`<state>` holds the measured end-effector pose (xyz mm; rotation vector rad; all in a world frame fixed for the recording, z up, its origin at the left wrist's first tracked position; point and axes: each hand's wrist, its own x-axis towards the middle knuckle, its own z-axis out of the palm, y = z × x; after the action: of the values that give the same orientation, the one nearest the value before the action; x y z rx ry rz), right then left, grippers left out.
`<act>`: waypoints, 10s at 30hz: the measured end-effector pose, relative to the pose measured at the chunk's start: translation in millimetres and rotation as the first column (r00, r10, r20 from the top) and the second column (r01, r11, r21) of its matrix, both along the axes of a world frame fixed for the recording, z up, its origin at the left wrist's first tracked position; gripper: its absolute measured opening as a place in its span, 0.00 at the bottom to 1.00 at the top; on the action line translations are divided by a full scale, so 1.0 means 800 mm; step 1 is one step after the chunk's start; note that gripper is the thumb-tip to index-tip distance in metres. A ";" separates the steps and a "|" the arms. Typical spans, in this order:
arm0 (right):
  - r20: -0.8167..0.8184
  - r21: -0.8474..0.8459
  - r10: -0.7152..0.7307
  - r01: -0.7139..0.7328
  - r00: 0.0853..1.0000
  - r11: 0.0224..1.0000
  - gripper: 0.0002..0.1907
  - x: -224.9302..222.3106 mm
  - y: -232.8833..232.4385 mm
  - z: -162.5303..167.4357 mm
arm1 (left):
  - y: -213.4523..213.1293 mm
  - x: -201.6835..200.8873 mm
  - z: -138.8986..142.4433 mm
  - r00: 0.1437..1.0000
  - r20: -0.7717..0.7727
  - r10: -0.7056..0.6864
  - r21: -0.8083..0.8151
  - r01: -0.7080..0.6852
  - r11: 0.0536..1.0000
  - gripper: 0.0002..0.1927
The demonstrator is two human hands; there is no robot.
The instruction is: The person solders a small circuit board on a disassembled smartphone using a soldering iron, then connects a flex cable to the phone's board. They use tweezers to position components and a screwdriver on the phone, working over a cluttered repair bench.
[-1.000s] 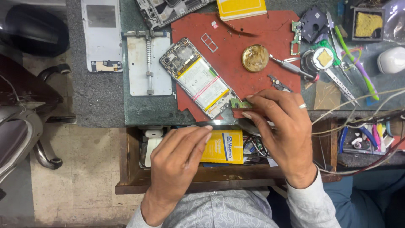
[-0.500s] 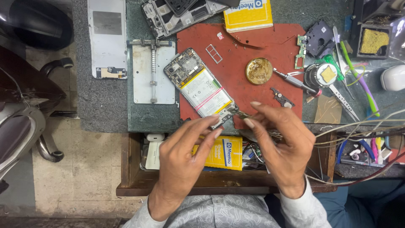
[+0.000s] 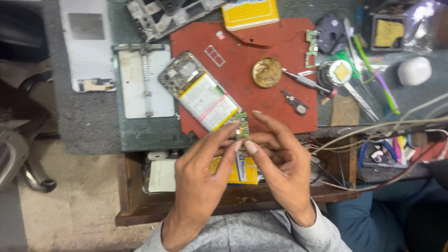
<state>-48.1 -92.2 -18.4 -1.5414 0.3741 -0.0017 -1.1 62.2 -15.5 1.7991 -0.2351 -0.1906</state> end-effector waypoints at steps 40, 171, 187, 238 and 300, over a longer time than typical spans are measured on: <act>0.085 -0.502 -0.033 0.071 0.996 0.862 0.33 0.008 0.035 0.013 | 0.036 0.075 0.008 0.765 0.421 -0.488 0.443 0.296 0.846 0.34; 0.244 -0.924 0.440 0.069 0.864 0.376 0.23 0.013 0.032 -0.004 | 0.091 0.038 -0.035 0.595 0.630 -0.499 0.543 0.121 0.831 0.16; 0.216 -0.928 0.446 0.042 0.869 0.369 0.24 0.017 0.024 -0.011 | 0.093 0.047 -0.042 0.583 0.649 -0.488 0.511 0.140 0.848 0.14; 0.467 -0.863 0.534 0.232 0.705 0.448 0.22 0.047 -0.011 0.011 | 0.103 0.057 0.001 0.602 0.767 -0.221 0.261 0.021 0.965 0.16; 0.518 -0.846 0.589 0.270 0.620 0.461 0.23 0.068 -0.003 0.003 | 0.123 0.078 -0.005 0.687 0.692 -0.224 0.187 0.129 0.974 0.14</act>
<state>6.4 -94.8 -16.0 -2.4315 -0.6734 -0.8289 61.7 160.3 -19.8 1.9016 -0.9780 0.3896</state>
